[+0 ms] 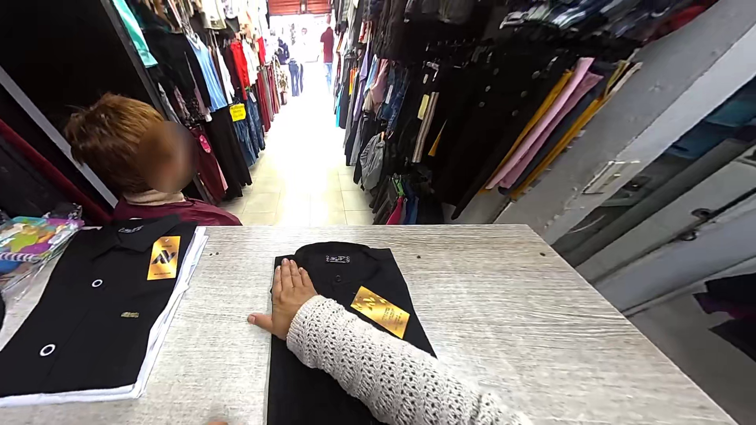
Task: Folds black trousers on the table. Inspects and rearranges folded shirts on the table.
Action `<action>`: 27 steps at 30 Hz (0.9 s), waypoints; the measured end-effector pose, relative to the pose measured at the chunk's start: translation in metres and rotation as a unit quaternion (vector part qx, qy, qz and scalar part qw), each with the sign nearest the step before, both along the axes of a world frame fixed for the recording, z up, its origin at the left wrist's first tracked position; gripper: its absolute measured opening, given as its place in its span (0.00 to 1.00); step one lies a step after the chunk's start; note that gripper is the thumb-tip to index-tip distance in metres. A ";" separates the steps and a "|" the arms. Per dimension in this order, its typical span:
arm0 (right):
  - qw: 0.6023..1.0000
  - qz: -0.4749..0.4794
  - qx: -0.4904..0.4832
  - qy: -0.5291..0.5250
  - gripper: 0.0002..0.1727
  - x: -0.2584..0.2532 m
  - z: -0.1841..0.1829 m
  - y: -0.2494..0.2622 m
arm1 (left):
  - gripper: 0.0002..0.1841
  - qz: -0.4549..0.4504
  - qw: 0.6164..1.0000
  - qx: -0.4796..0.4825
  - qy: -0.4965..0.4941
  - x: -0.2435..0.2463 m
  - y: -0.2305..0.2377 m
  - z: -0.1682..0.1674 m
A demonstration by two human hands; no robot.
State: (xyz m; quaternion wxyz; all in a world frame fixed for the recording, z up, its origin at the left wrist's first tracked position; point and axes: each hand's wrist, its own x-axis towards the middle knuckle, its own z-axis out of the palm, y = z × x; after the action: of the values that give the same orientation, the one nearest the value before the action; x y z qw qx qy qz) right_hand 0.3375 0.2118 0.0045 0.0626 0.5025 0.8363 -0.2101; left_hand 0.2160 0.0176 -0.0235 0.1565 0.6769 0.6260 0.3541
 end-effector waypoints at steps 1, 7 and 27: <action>1.000 0.001 -0.005 0.009 0.62 0.000 0.001 0.001 | 0.11 0.013 1.000 0.024 0.010 -0.002 0.000 0.006; 0.968 0.091 0.061 0.226 0.27 0.059 0.080 0.013 | 0.19 -0.111 0.987 0.103 0.045 0.048 0.053 0.052; 0.928 -0.097 0.307 0.188 0.41 0.222 -0.063 -0.102 | 0.23 0.020 0.999 0.009 0.032 0.013 0.076 -0.017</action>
State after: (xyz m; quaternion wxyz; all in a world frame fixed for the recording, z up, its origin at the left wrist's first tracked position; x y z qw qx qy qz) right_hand 0.5594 0.1096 -0.0583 -0.2738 0.5269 0.8037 -0.0383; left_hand 0.2285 0.0939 -0.0405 0.1230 0.6769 0.6407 0.3409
